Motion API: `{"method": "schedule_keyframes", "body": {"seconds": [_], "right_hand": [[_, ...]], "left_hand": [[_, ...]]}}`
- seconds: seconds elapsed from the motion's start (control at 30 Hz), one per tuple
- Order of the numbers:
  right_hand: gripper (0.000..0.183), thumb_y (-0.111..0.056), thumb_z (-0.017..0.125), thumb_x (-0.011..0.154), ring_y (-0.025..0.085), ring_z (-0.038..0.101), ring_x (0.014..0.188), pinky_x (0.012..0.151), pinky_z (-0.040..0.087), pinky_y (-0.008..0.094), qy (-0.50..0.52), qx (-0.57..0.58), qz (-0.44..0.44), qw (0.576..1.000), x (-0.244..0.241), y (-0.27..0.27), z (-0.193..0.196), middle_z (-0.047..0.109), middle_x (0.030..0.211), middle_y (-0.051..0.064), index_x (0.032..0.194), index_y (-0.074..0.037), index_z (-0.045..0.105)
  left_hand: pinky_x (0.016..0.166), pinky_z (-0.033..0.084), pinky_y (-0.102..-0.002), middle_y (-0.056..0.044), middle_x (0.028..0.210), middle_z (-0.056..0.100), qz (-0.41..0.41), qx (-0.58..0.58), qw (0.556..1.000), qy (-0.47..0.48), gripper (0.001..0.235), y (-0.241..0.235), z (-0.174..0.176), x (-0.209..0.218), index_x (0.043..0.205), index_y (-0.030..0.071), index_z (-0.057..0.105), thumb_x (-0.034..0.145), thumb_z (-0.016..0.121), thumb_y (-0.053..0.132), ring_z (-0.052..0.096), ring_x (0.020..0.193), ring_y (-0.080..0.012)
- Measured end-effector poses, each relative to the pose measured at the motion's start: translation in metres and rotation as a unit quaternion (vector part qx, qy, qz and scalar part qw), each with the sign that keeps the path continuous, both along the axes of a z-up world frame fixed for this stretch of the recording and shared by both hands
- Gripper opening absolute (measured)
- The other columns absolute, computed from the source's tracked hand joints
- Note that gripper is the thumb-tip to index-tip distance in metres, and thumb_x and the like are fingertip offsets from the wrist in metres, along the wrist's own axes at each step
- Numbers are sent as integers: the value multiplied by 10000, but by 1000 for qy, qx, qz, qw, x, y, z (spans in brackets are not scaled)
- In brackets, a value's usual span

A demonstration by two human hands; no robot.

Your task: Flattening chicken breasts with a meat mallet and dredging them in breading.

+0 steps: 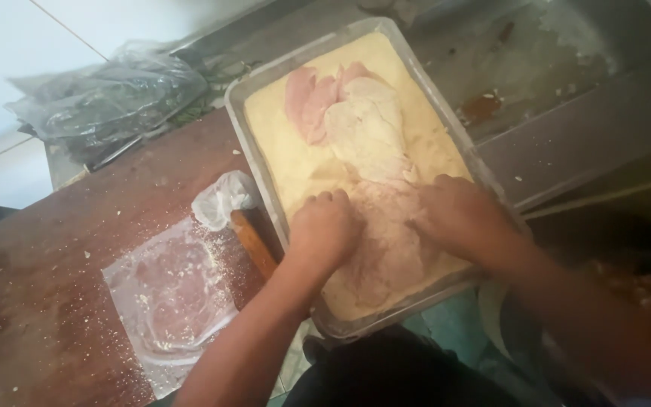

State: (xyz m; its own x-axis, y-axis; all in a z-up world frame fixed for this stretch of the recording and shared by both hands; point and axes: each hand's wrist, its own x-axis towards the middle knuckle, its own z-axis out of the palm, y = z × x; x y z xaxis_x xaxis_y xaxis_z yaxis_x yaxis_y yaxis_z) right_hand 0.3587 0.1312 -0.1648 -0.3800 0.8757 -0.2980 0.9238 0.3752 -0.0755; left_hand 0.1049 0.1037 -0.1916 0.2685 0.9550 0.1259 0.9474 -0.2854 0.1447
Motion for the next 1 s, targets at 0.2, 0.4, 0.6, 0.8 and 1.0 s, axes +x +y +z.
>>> {"method": "schedule_keyframes", "body": {"seconds": [0.2,0.4,0.6,0.8,1.0], "right_hand": [[446,-526,552,878,347,702,1162,978,545,491,67,-135,-109,983,-10,23,-14,713,1189,122,1209,-230,588],[536,-457,691,821,306,645,1254,1052,507,459,269,-176,-183,929,-18,23,-1,706,1285,96,1304,-245,596],[540,-306,806,731,343,665,1208,1033,508,490,377,-213,-90,897,-14,36,-25,733,1217,195,1230,-113,734],[184,-201,726,886,265,712,902,878,546,435,484,-180,-32,856,-3,46,49,738,893,123,1003,-71,784],[133,-177,662,941,307,715,922,969,505,465,371,-83,113,918,12,29,13,704,875,130,929,-82,754]], "left_hand": [[738,585,-572,-200,927,724,97,-282,951,-80,362,16,7,4,1026,58,693,886,613,382,729,949,-453],[939,548,-523,-128,1105,722,121,-312,906,-258,376,-13,72,-8,1235,175,618,890,657,320,690,1124,-383],[772,552,-414,-94,797,681,89,-279,859,-419,310,-31,89,-9,1179,151,633,875,691,165,714,849,-263],[799,597,-454,-143,920,728,78,-211,896,-382,297,-40,142,-27,1194,135,630,900,662,168,737,920,-335],[741,624,-404,-102,926,713,-143,-30,959,-242,264,-51,76,-31,1116,110,652,864,614,44,744,852,-297]]}}
